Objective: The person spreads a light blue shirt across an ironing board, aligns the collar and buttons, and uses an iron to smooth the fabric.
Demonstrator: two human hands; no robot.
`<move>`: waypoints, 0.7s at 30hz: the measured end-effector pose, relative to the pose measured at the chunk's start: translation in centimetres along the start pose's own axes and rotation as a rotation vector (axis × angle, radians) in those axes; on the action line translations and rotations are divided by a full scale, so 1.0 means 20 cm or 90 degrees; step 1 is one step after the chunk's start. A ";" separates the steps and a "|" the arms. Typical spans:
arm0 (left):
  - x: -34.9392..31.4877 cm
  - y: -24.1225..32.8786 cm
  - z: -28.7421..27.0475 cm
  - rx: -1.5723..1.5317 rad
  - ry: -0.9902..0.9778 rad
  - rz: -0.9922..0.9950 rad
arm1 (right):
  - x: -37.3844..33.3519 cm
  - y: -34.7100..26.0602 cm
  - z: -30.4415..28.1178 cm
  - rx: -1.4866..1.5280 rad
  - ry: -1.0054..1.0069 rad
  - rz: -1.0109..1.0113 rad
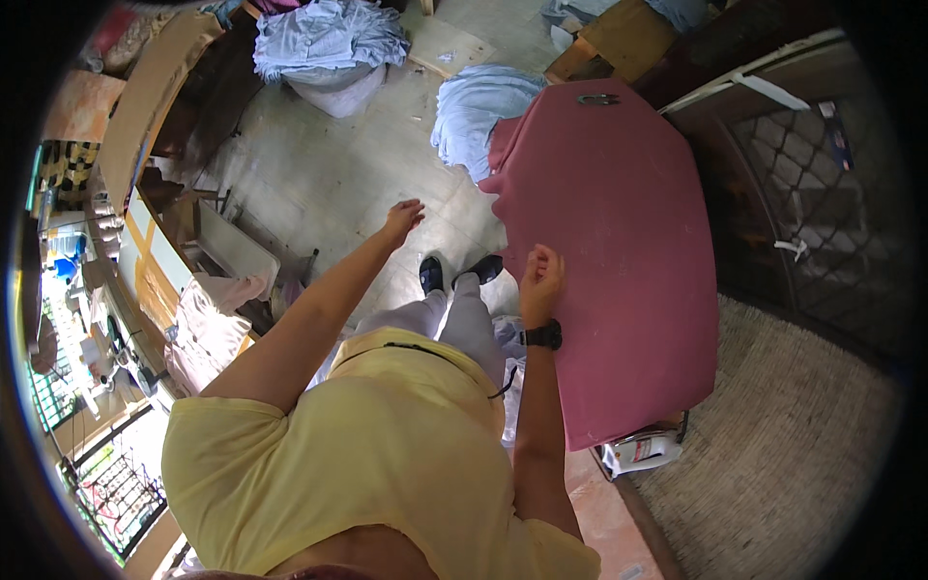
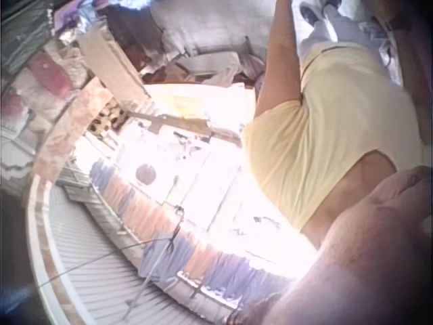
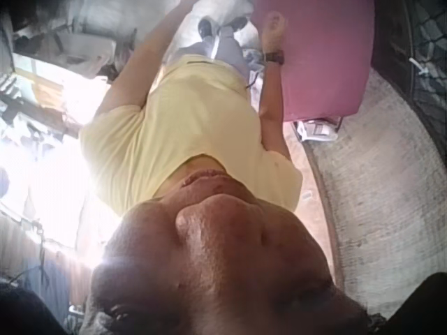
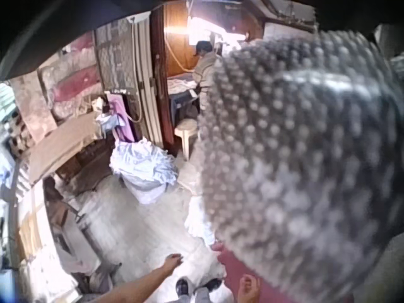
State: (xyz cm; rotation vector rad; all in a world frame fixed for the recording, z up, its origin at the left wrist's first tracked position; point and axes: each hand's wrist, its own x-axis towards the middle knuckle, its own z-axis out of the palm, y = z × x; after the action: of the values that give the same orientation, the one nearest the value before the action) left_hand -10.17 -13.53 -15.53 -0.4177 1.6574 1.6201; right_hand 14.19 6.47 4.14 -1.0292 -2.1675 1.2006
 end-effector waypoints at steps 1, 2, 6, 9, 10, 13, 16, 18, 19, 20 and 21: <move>0.05 0.04 0.09 -0.031 0.008 -0.020 | 0.09 0.03 -0.01 -0.021 0.024 -0.018; 0.09 0.07 0.17 -0.062 0.016 -0.041 | 0.18 0.06 -0.03 -0.041 0.047 -0.037; 0.33 0.17 0.41 -0.142 0.042 -0.055 | 0.40 0.23 -0.06 -0.183 -0.014 -0.002; 0.53 0.21 0.56 -0.083 0.080 -0.054 | 0.49 0.25 -0.12 -0.253 -0.087 0.016; 0.62 0.19 0.59 -0.066 0.096 -0.051 | 0.50 0.23 -0.12 -0.248 -0.100 0.022; 0.83 0.21 0.74 0.319 0.137 0.173 | 0.51 0.14 -0.12 -0.238 -0.117 0.098; 1.03 0.24 0.87 0.451 0.161 0.274 | 0.53 0.09 -0.12 -0.225 -0.116 0.130; 1.09 0.29 1.00 0.502 0.155 0.261 | 0.53 0.07 -0.11 -0.211 -0.111 0.208; 1.11 0.31 1.04 0.516 0.156 0.260 | 0.53 0.07 -0.10 -0.199 -0.105 0.251; 1.12 0.33 1.07 0.530 0.158 0.258 | 0.53 0.08 -0.09 -0.187 -0.100 0.294; 1.14 0.32 1.08 0.549 0.162 0.257 | 0.54 0.08 -0.08 -0.179 -0.091 0.298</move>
State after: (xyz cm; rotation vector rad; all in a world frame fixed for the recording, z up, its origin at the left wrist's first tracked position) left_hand -23.30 14.15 -24.87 0.1742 2.5515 0.9626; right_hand 9.28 16.35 4.06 -1.6897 -2.3269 1.2111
